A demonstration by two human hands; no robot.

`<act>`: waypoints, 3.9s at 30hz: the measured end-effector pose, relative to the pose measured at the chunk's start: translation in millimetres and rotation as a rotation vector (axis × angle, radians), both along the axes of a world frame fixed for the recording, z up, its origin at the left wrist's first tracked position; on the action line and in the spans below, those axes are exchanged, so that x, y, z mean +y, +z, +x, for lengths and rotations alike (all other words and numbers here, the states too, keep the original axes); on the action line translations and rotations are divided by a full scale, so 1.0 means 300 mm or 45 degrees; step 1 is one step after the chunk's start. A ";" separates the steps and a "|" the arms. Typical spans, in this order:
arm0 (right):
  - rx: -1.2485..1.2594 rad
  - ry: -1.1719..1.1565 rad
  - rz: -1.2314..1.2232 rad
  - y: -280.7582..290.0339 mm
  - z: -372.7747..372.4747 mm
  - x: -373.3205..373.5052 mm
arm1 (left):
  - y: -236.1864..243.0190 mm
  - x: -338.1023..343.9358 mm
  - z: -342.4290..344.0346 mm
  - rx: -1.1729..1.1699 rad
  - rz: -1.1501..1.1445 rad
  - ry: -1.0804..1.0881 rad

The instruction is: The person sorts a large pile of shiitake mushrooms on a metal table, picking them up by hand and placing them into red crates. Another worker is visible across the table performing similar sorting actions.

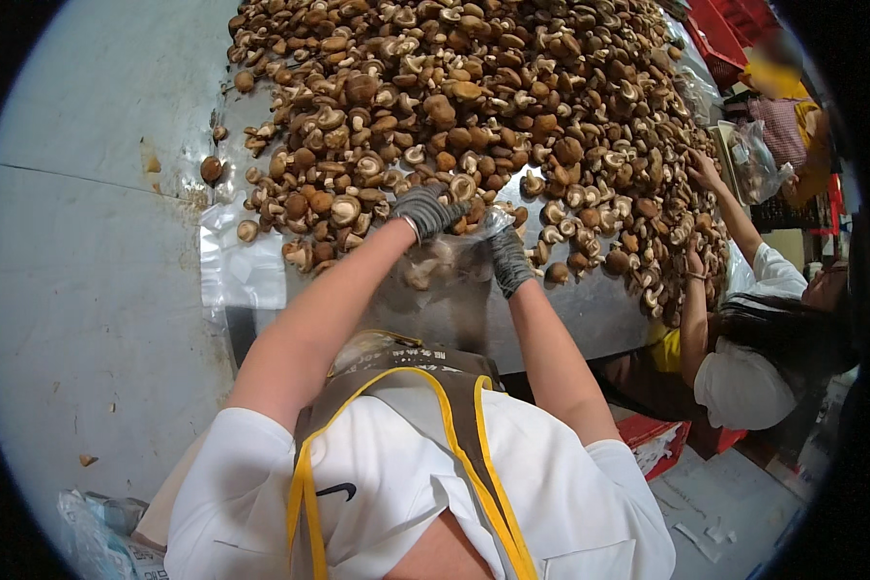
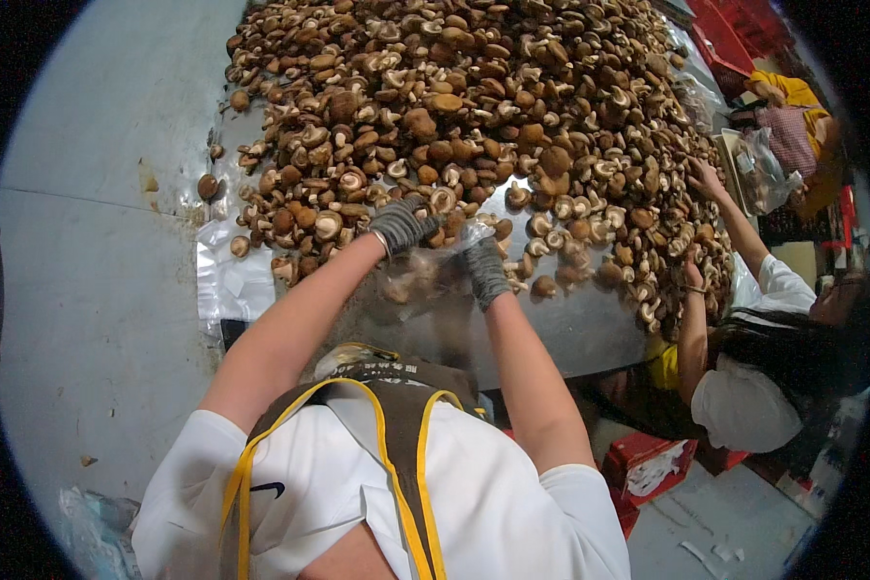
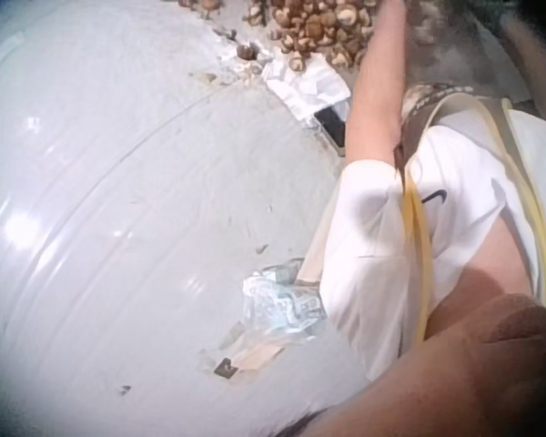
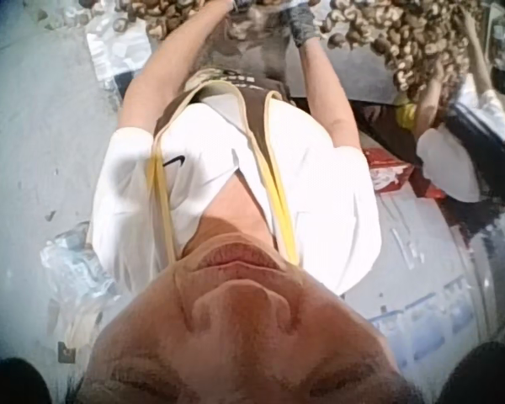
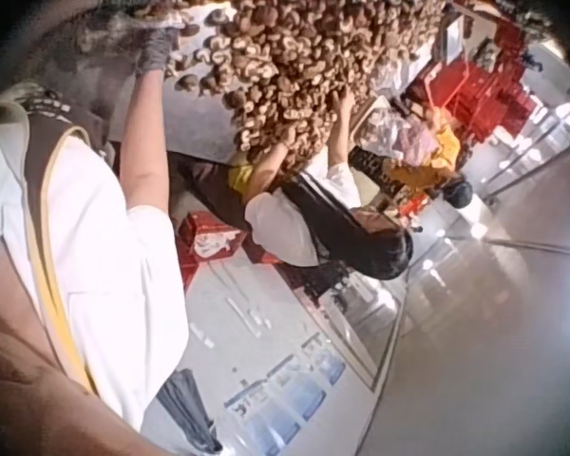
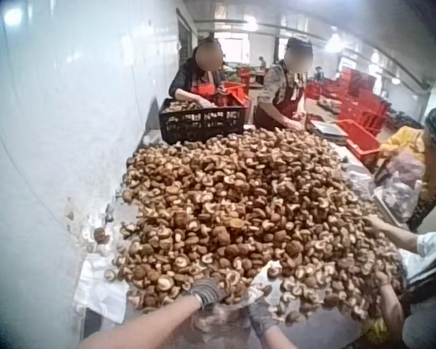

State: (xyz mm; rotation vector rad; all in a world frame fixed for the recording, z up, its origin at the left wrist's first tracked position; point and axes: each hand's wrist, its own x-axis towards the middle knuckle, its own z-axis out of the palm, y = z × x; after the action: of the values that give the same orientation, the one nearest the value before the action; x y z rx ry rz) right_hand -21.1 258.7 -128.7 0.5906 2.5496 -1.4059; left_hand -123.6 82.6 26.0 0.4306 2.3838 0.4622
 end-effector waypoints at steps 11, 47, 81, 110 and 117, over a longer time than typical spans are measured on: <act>0.212 -0.081 -0.720 0.189 0.106 0.014 | 0.079 -0.002 0.185 0.218 0.190 -0.251; -0.149 -0.539 -1.050 0.807 0.520 -0.197 | 0.295 -0.546 0.570 -0.240 1.380 0.833; -0.082 -0.623 -1.240 0.735 0.399 -0.143 | 0.056 -0.264 0.349 -1.571 1.353 0.769; -0.024 -0.747 -1.579 0.604 0.442 -0.089 | 0.033 0.081 0.453 0.162 -0.381 -0.806; -0.112 -0.838 -1.505 0.656 0.457 -0.099 | 0.034 0.028 0.491 0.233 -0.126 -0.814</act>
State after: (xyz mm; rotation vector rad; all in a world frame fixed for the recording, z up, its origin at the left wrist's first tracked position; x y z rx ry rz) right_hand 115.9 228.9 68.1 1.1677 1.0395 -2.5716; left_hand 23.8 91.0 36.2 1.1754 2.2565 0.0108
